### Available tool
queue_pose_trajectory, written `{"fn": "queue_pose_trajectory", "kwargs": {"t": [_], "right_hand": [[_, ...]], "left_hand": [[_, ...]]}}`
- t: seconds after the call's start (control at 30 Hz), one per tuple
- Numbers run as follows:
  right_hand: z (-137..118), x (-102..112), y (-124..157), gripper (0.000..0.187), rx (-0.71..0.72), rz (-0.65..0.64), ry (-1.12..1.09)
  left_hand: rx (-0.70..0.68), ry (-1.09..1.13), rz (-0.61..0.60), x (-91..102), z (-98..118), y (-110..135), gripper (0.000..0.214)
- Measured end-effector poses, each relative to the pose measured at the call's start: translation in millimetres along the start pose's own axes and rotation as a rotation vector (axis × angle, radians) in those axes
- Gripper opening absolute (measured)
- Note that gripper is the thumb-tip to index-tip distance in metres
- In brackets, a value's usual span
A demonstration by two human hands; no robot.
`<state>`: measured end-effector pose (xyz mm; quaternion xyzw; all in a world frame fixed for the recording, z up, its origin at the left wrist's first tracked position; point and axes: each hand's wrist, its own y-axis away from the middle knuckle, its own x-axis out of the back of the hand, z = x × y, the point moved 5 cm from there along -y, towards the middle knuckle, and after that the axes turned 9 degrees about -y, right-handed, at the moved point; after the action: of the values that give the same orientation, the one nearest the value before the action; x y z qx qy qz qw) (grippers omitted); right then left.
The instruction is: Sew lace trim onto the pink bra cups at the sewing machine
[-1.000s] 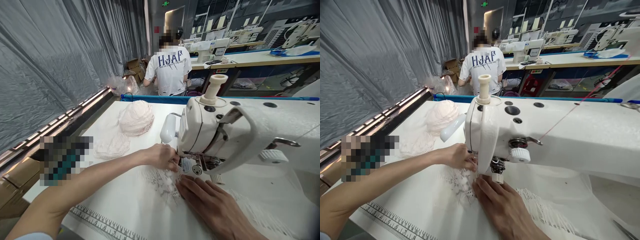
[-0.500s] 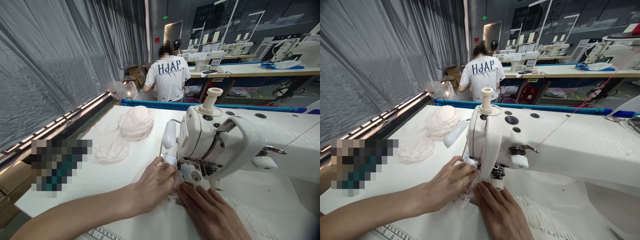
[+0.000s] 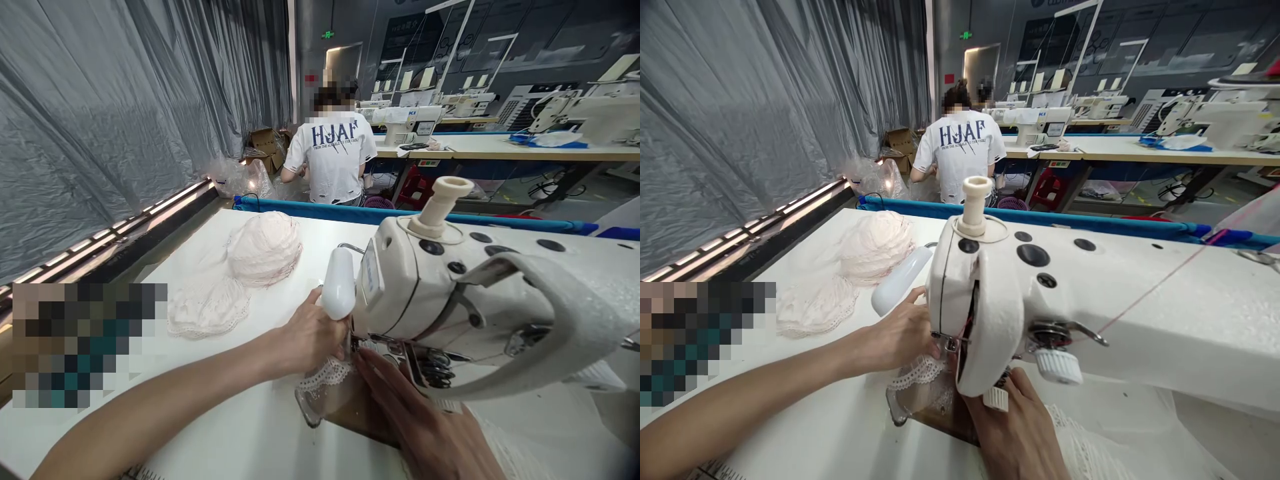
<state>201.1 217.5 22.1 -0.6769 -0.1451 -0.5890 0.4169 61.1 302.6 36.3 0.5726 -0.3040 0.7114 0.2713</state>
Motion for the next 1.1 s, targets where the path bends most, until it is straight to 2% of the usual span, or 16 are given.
{"fn": "queue_pose_trajectory", "kwargs": {"t": [0.1, 0.23, 0.33, 0.4, 0.57, 0.8, 0.93, 1.1], "right_hand": [[0, 2, 0, 0.044, 0.005, 0.013, 0.005], [-1, 7, 0, 0.041, 0.023, 0.013, -0.029], [-2, 8, 1, 0.038, 0.04, 0.02, -0.071], [-2, 8, 2, 0.036, 0.04, 0.032, -0.097], [-2, 6, 4, 0.033, 0.028, 0.023, -0.147], [-1, 7, -1, 0.034, 0.016, 0.039, -0.113], [1, 9, -6, 0.032, -0.002, 0.052, -0.112], [5, 13, -12, 0.034, -0.032, 0.09, -0.174]], "left_hand": [[0.033, 0.022, -0.029, 3.5, 8, 3, 0.008], [0.028, -0.13, 0.168, 20.4, 37, 29, 0.023], [-0.073, -0.262, 0.268, 23.1, 62, 53, 0.022], [-0.106, -0.301, 0.309, 20.4, 70, 63, 0.018], [-0.097, -0.348, 0.416, 12.8, 72, 68, 0.011], [-0.09, -0.366, 0.449, 13.2, 71, 64, 0.013], [-0.079, -0.382, 0.41, 10.5, 63, 59, 0.01], [-0.053, -0.405, 0.325, 4.8, 56, 54, 0.017]]}}
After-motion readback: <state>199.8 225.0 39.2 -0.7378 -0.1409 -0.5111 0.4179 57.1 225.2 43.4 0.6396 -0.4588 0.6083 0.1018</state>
